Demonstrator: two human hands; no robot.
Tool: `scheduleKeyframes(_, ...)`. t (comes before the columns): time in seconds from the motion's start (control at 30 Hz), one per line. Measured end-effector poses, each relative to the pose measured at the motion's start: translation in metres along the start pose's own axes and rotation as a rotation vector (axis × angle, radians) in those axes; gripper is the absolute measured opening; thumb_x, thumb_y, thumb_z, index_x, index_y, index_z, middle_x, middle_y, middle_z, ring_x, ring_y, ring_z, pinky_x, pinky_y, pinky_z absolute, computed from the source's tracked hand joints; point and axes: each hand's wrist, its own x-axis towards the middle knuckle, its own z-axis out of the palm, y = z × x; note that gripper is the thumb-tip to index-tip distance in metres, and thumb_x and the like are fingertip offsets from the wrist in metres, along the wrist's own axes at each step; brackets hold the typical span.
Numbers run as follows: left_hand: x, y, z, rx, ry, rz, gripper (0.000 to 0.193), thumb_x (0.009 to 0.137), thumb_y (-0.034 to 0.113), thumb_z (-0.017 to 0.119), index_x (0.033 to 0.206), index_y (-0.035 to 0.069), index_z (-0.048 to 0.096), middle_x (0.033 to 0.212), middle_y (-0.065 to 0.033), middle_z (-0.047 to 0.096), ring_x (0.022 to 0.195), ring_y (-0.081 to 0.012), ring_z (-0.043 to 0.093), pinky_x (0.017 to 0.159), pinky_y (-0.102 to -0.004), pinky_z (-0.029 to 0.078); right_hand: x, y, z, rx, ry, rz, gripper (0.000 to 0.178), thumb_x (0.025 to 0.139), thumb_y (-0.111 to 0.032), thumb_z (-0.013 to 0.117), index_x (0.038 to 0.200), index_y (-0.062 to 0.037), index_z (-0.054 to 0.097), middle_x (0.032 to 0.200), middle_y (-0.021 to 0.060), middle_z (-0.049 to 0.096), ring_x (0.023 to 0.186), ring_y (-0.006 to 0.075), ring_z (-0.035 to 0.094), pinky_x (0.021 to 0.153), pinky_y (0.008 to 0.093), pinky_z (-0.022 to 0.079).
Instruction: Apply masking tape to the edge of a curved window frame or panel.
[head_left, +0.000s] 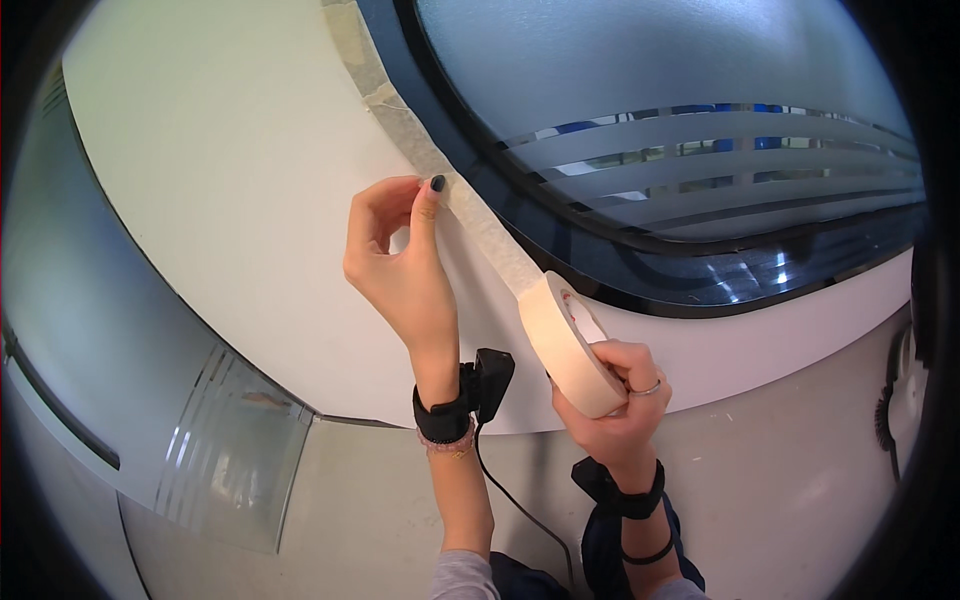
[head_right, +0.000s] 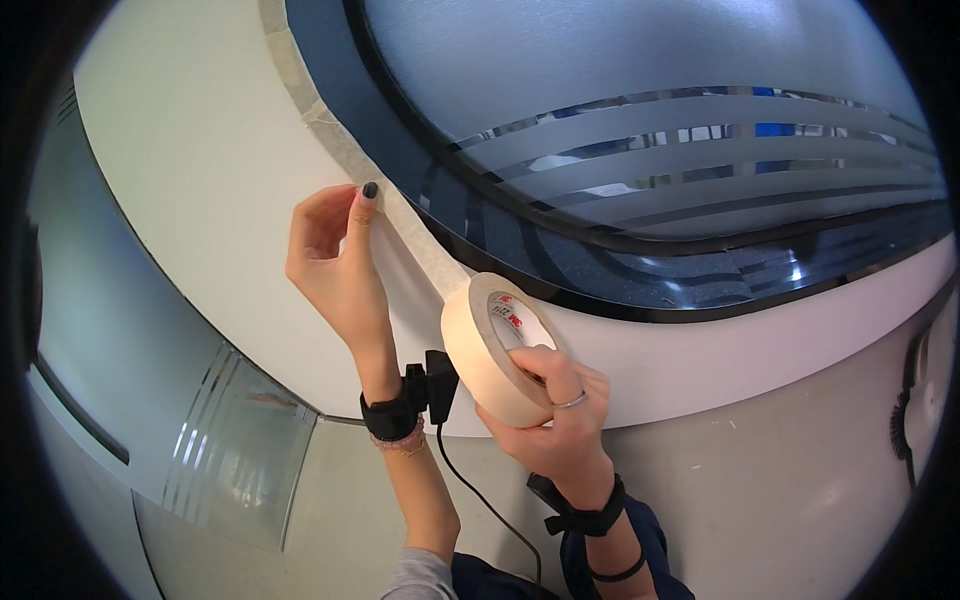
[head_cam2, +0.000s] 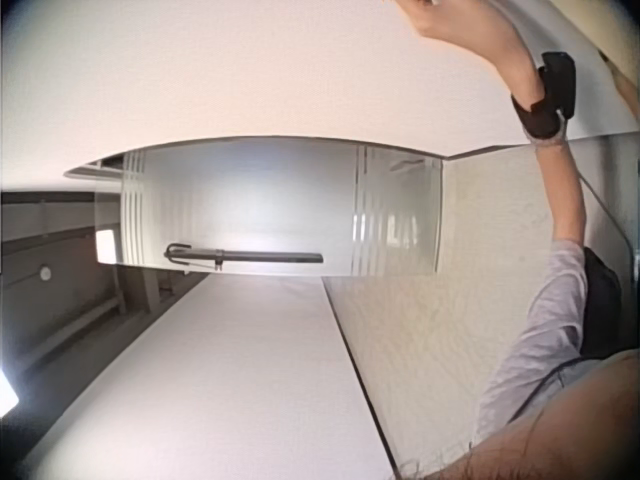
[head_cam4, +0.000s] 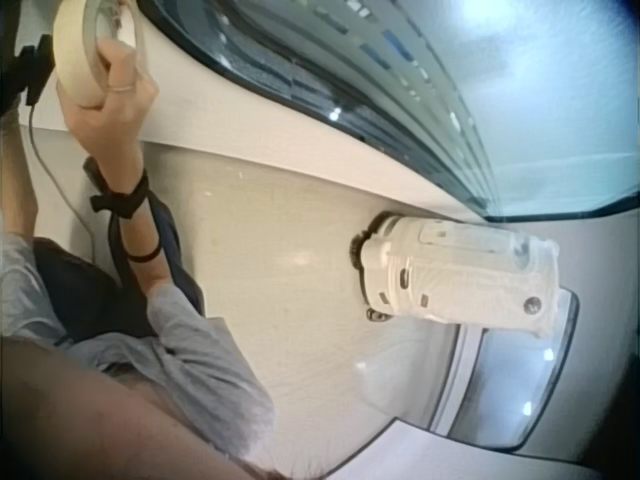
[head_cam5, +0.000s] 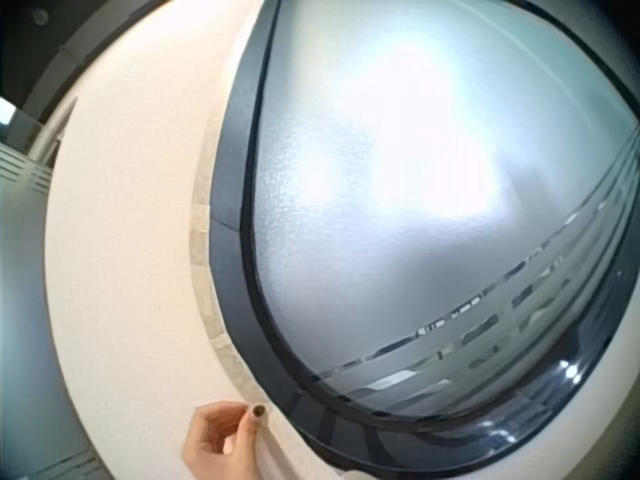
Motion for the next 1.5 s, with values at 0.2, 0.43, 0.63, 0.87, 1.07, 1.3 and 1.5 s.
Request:
scheduleKeyframes(0.2, -0.001, -0.002, 0.002, -0.061, -0.003, -0.025, 0.014, 0.083, 0.009, 0.072, 0.089, 0.001, 0.062, 0.082, -0.0042, 0.065, 0.077, -0.011, 0.062, 0.075, -0.0235, 0.048, -0.003, -0.005, 0.003, 0.032, 0.005, 0.125, 0.038, 0.064, 0.0, 0.078, 0.093, -0.0027, 0.055, 0.071, 0.0097, 0.064, 0.058, 0.0222, 0.066, 0.055, 0.0271, 0.052)
scheduleKeyframes(0.43, 0.0, 0.003, 0.003, 0.037, -0.043, 0.04, 0.017, 0.082, 0.009, 0.073, 0.089, 0.002, 0.06, 0.077, -0.0031, 0.061, 0.07, -0.0093, 0.056, 0.067, -0.0223, 0.045, -0.002, -0.016, 0.007, 0.003, 0.014, 0.19, 0.037, 0.066, -0.001, 0.077, 0.095, -0.0035, 0.054, 0.07, 0.011, 0.064, 0.058, 0.0233, 0.066, 0.055, 0.0275, 0.052)
scheduleKeyframes(0.63, 0.004, 0.007, -0.004, 0.021, -0.111, 0.018, 0.017, 0.083, 0.01, 0.073, 0.087, 0.002, 0.059, 0.073, -0.0028, 0.06, 0.067, -0.0086, 0.055, 0.063, -0.0209, 0.043, -0.001, -0.024, 0.008, -0.096, -0.024, 0.168, 0.037, 0.066, -0.002, 0.078, 0.095, -0.0037, 0.054, 0.071, 0.0115, 0.064, 0.061, 0.0263, 0.067, 0.056, 0.0302, 0.053)
scheduleKeyframes(0.87, -0.016, 0.002, -0.004, -0.032, -0.124, -0.214, 0.025, 0.092, 0.021, 0.064, 0.082, -0.002, 0.062, 0.068, -0.002, 0.06, 0.062, -0.0076, 0.053, 0.058, -0.0207, 0.039, 0.001, -0.031, 0.003, 0.056, -0.037, 0.295, 0.033, 0.07, 0.002, 0.074, 0.095, -0.0009, 0.052, 0.075, 0.01, 0.065, 0.066, 0.0162, 0.065, 0.059, 0.0246, 0.051)
scheduleKeyframes(1.07, -0.018, 0.01, -0.009, -0.005, -0.235, -0.39, 0.033, 0.092, 0.027, 0.064, 0.077, -0.002, 0.064, 0.063, -0.0008, 0.058, 0.056, -0.0061, 0.051, 0.053, -0.0206, 0.035, 0.0, -0.034, -0.001, 0.122, -0.031, 0.279, 0.031, 0.071, 0.007, 0.07, 0.095, 0.0005, 0.051, 0.075, 0.0076, 0.065, 0.068, 0.0086, 0.063, 0.061, 0.0206, 0.048)
scheduleKeyframes(1.3, -0.021, 0.011, -0.011, -0.348, -0.14, -0.595, 0.027, 0.089, 0.026, 0.068, 0.087, -0.001, 0.067, 0.065, -0.0001, 0.06, 0.055, -0.0048, 0.048, 0.051, -0.0208, 0.032, 0.0, -0.033, -0.003, 0.124, -0.041, 0.252, 0.031, 0.07, 0.008, 0.069, 0.093, -0.0002, 0.05, 0.074, 0.0076, 0.065, 0.065, 0.0087, 0.063, 0.06, 0.0202, 0.048)
scheduleKeyframes(1.5, -0.025, 0.005, -0.009, -0.417, -0.124, -0.506, 0.025, 0.088, 0.023, 0.069, 0.091, -0.001, 0.066, 0.069, 0.0, 0.061, 0.06, -0.0046, 0.049, 0.051, -0.0203, 0.034, -0.003, -0.028, -0.006, 0.082, -0.057, 0.228, 0.032, 0.07, 0.007, 0.07, 0.094, -0.0007, 0.051, 0.074, 0.0073, 0.065, 0.065, 0.0089, 0.063, 0.059, 0.0198, 0.048)
